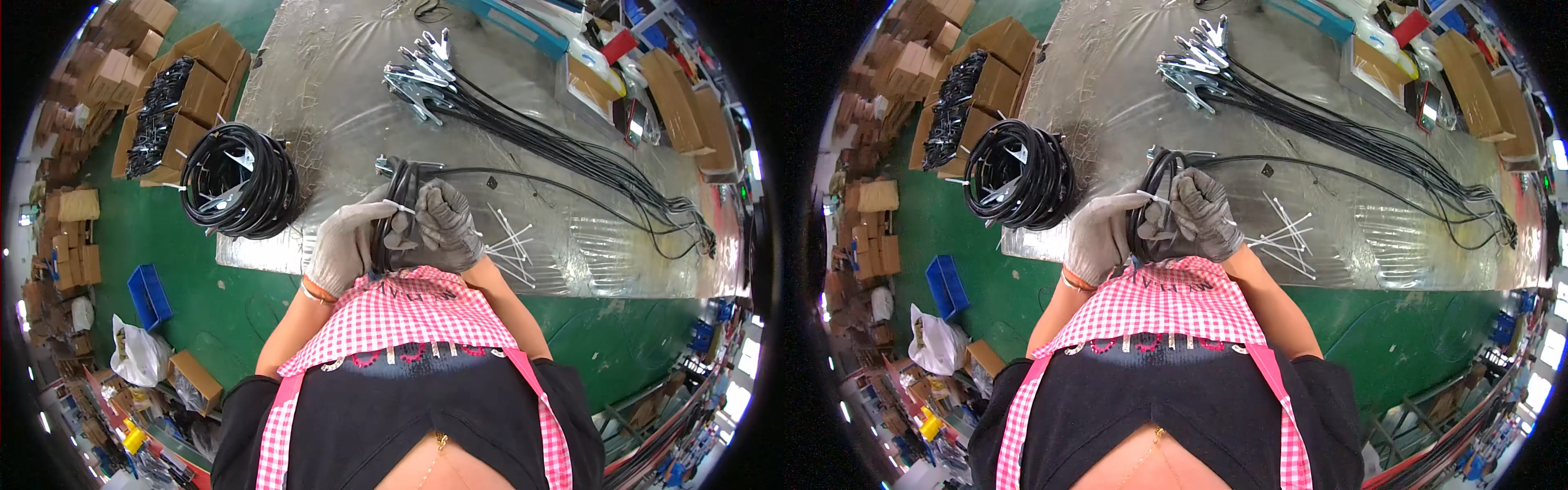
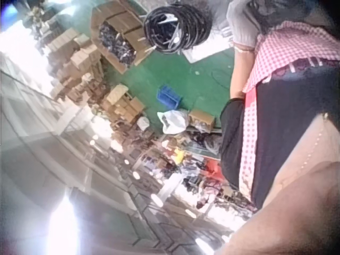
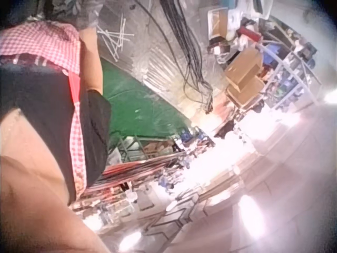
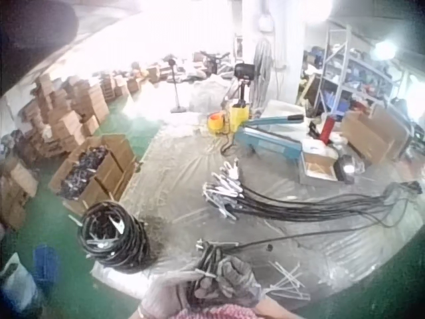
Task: Gathering and coiling multiple long black cables, then securing each coil with a white zip tie.
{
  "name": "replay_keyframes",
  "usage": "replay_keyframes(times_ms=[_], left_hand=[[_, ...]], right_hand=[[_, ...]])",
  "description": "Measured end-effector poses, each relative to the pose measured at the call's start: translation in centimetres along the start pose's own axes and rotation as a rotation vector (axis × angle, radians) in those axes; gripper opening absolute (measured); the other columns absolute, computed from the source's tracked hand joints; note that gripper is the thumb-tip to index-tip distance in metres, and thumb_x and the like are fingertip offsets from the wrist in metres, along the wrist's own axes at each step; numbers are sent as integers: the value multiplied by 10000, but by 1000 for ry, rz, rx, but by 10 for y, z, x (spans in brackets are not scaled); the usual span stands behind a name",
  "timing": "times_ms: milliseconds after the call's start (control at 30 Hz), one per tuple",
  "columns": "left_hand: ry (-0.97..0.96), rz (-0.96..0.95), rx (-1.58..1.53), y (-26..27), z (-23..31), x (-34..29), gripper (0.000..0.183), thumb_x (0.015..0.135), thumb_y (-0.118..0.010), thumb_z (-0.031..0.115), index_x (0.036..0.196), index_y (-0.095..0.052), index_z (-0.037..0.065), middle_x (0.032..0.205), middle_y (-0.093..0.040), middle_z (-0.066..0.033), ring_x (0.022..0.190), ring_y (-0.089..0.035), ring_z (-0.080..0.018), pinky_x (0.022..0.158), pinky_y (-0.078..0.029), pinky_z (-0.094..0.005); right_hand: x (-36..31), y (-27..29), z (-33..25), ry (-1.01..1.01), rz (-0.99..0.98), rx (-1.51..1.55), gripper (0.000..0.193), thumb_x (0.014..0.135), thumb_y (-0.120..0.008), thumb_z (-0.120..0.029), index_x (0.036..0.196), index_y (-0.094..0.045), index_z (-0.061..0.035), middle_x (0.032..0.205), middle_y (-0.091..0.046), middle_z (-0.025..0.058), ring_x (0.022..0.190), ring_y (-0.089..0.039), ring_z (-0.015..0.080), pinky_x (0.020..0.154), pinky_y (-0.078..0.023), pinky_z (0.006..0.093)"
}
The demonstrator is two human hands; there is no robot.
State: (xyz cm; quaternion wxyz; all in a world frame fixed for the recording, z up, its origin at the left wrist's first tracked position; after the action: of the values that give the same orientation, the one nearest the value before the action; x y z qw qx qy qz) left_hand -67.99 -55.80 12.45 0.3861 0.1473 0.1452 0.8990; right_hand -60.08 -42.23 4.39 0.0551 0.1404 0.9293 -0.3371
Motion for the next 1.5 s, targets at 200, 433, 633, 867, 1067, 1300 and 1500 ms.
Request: replay_keyframes(times_ms=[200, 433, 633, 867, 1067, 1300, 1500], left_hand=[[325, 184, -1212, 38, -20, -25, 268, 792, -602, -12, 1059, -597, -31, 890, -613, -120, 867, -614, -223, 815, -501, -329], [-70, 583, 448, 90, -9, -63, 357, 706, -691, 65, 1050, -605, 20, 880, -608, -115, 839, -593, -226, 779, -463, -317], [111, 825, -37, 225, -16, -89, 595, 767, -576, 24, 1345, -448, -31, 1122, -621, -159, 978, -625, -226, 876, -506, -342], [415, 816, -414, 322, -48, -66, 466, 914, -579, 195, 1302, -466, -38, 1112, -602, -163, 870, -641, -202, 798, -530, -315], [189, 532, -529, 313, -39, -28, 321, 916, -613, 191, 1140, -596, -38, 962, -673, -121, 801, -661, -170, 775, -535, -279], [497, 553, 280, 312, -128, -33, 490, 866, -633, 410, 1172, -629, 27, 1181, -591, -115, 1086, -565, -217, 970, -404, -317], [442, 826, -97, 281, -174, -48, 514, 867, -623, 395, 1270, -571, 79, 1300, -489, -177, 1182, -509, -270, 997, -396, -336]], right_hand=[[-16, 14, 20, 97, -133, -878, 365, 955, -523, -410, 1015, -555, -52, 729, -590, 22, 594, -559, 104, 493, -428, 225], [30, -48, 101, -574, 31, 153, 402, 870, -659, -341, 1113, -596, -28, 1031, -665, 80, 871, -647, 176, 754, -522, 307], [105, -131, 37, -157, 86, -216, 378, 781, -772, -327, 1009, -616, -67, 889, -652, 44, 806, -630, 154, 738, -530, 291], [162, -221, 11, -30, -199, -595, 462, 810, -714, -464, 979, -649, -39, 808, -652, 27, 722, -590, 110, 644, -479, 269], [199, -258, -10, -12, -256, -977, 555, 804, -685, -542, 961, -685, -10, 764, -618, 9, 721, -505, 85, 646, -445, 266], [256, -246, 30, -108, -334, -1030, 547, 783, -699, -524, 1038, -683, -40, 892, -697, 88, 848, -623, 145, 757, -488, 302], [263, -241, 61, 517, 25, -1635, 396, 821, -669, -410, 966, -680, -42, 997, -661, 198, 961, -616, 344, 839, -480, 393]])
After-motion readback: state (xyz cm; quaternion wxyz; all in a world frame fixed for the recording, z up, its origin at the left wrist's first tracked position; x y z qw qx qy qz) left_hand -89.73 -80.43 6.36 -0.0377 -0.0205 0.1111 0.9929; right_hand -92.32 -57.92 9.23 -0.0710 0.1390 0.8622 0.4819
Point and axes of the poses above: each hand's wrist, its own x-axis towards the middle knuckle, its own y-axis out of the back of the hand, z = x × y, the point moved 4 cm from there along x, towards the middle knuckle
